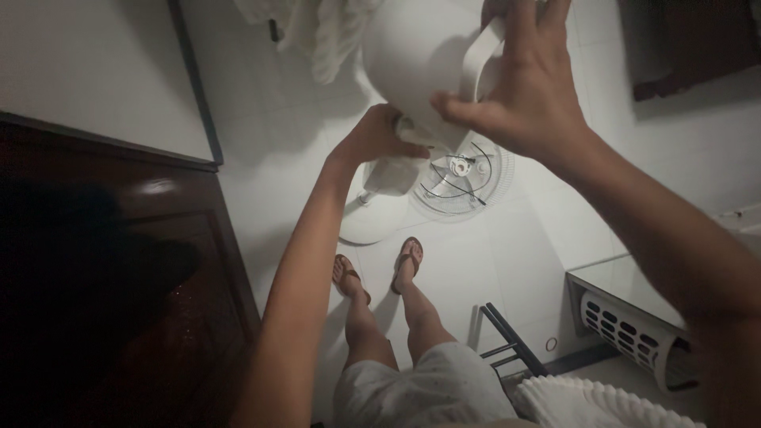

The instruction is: The person disassembles a white pedestal fan by removing the front grille, unscrewing the blade hub, detaching the fan blades, and removing the motor housing from the stand. The components are placed on the floor as they are removed.

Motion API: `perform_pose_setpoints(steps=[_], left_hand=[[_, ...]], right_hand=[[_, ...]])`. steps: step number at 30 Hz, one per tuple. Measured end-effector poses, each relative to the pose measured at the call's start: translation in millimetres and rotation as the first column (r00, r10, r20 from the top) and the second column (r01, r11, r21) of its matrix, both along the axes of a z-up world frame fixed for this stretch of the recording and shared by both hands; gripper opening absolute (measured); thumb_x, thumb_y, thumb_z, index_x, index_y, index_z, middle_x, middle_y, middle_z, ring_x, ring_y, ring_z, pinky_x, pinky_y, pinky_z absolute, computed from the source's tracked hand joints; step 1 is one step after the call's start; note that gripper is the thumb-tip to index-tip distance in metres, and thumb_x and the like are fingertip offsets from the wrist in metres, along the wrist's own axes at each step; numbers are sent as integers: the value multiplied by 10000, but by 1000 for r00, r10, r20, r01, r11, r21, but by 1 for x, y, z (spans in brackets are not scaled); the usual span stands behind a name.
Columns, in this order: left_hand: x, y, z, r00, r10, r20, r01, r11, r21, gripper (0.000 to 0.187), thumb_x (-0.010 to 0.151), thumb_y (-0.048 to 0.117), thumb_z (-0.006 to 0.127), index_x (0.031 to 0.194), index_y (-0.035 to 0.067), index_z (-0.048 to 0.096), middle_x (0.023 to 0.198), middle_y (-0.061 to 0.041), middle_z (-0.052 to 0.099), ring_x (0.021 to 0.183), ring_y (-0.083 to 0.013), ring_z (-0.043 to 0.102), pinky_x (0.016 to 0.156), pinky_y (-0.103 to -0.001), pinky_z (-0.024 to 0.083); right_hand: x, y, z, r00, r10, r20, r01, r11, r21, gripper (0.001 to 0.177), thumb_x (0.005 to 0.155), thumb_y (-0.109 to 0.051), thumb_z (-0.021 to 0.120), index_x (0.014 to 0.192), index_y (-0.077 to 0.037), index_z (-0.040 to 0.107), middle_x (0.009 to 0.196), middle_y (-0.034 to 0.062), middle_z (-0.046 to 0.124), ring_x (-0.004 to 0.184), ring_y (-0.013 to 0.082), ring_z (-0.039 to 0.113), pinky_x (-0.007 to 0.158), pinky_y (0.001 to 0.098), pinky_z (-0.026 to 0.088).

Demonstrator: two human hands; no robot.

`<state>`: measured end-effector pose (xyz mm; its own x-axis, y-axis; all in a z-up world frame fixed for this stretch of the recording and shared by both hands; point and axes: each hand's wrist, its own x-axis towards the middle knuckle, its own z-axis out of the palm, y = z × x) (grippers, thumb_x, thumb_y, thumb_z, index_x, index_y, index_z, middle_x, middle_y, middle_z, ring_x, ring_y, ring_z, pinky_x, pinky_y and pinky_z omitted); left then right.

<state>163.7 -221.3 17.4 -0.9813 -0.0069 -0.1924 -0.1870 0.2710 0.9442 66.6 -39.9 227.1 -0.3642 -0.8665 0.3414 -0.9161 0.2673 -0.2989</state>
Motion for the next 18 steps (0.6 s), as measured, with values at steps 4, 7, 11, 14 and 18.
perform_pose_setpoints(steps=[4,7,11,14,18], left_hand=[[-8,-14,-3,993,-62,-104,67,997,49,874,595,308,974,1347,53,610,1272,-130,716,1206,-265,668,1071,-376,504],[-15,-20,-5,992,-104,-73,108,992,59,913,568,289,965,1367,63,586,1287,-124,705,1211,-264,655,1072,-375,498],[-22,-34,-1,976,-201,89,209,974,-91,872,570,290,960,1352,82,633,1281,-116,725,1189,-252,683,1070,-363,513],[-22,-44,3,914,-251,318,342,898,-275,738,648,338,966,1268,13,733,1215,-170,782,1113,-279,761,1035,-379,591],[-19,-45,-2,912,-385,140,398,914,-81,765,617,277,964,1287,34,687,1237,-141,753,1128,-252,729,1011,-375,587]], right_hand=[[7,-8,2,995,-89,49,91,996,-27,934,841,-432,863,1423,35,302,1270,290,408,1154,426,441,888,564,471],[7,-14,-1,980,-163,-116,167,986,20,1071,825,-552,930,1430,61,292,1190,195,474,1094,449,473,823,582,477],[21,-13,2,938,-331,105,322,942,88,1035,767,-653,956,1377,-15,415,1230,237,426,1115,416,566,821,499,582],[25,-8,5,937,-306,171,300,952,56,958,700,-598,983,1282,-16,491,1231,214,450,1090,385,615,828,481,589],[30,-1,-6,968,-99,229,132,982,-134,684,877,-399,943,1240,12,535,1298,181,479,1141,326,658,945,421,615]])
